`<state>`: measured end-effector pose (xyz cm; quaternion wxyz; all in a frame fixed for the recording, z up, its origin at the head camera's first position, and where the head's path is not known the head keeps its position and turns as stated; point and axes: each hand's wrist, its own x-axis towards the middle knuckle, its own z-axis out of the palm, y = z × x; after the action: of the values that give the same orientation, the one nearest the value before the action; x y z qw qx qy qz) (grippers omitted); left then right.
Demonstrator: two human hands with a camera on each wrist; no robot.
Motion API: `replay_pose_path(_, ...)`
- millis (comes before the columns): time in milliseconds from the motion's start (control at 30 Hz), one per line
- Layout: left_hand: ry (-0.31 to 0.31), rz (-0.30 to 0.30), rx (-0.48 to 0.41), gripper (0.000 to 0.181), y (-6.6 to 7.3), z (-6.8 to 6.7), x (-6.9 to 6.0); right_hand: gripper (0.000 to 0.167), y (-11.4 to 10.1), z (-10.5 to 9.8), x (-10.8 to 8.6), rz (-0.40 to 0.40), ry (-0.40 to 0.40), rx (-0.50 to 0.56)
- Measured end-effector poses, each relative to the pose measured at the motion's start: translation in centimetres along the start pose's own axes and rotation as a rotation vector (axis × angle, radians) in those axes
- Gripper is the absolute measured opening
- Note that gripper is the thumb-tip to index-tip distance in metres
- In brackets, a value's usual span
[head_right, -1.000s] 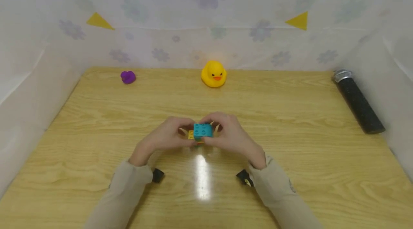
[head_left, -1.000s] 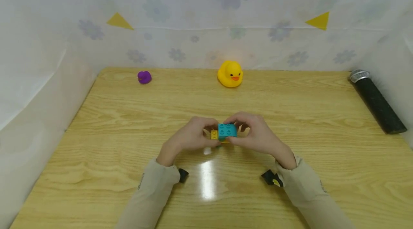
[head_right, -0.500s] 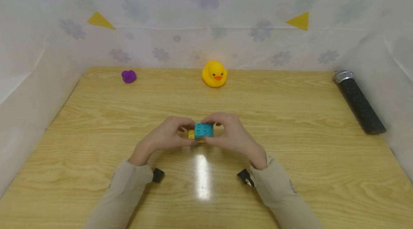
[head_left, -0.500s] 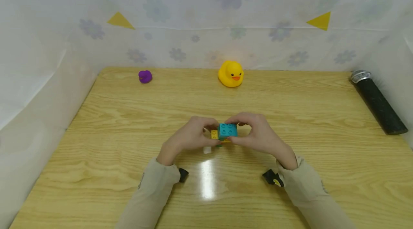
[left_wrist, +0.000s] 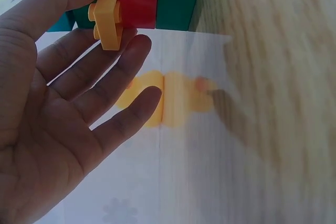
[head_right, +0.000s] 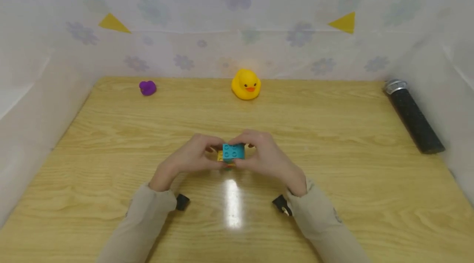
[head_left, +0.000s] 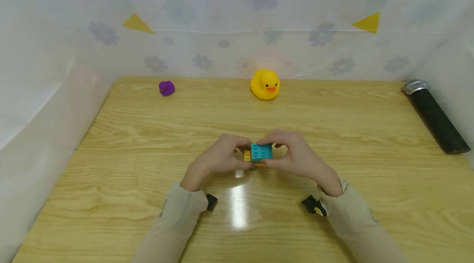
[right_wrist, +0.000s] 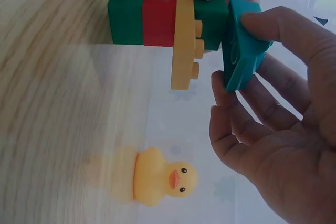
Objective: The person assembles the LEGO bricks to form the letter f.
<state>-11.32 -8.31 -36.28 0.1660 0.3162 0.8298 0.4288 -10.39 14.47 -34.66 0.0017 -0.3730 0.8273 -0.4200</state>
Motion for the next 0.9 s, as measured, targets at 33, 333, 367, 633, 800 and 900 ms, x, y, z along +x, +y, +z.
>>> replay_pose_path(33,-0.002,0.002,0.000,0.028,0.01,0.03,0.02,0.032,0.03,-0.10,-0.06,0.009,-0.005,0.003)
replay_pose_path(333,0.006,0.013,0.049,0.027,0.15,0.04,0.05,0.032,0.14,-0.23,-0.20,0.031,-0.005,0.005)
replay_pose_path(367,0.007,0.010,0.051,0.027,0.18,0.02,0.04,0.032,0.14,-0.19,-0.20,0.034,-0.002,0.005)
replay_pose_path(633,0.008,0.008,0.044,0.029,0.29,-0.05,0.08,0.030,-0.10,-0.15,-0.20,0.041,0.017,-0.034)
replay_pose_path(800,0.006,0.005,0.045,0.029,0.21,0.02,0.09,0.030,-0.45,-0.12,-0.15,0.019,0.017,-0.081)
replay_pose_path(900,0.008,0.002,0.046,0.029,0.17,0.10,0.13,0.030,-0.53,-0.14,-0.20,0.049,0.009,-0.066)
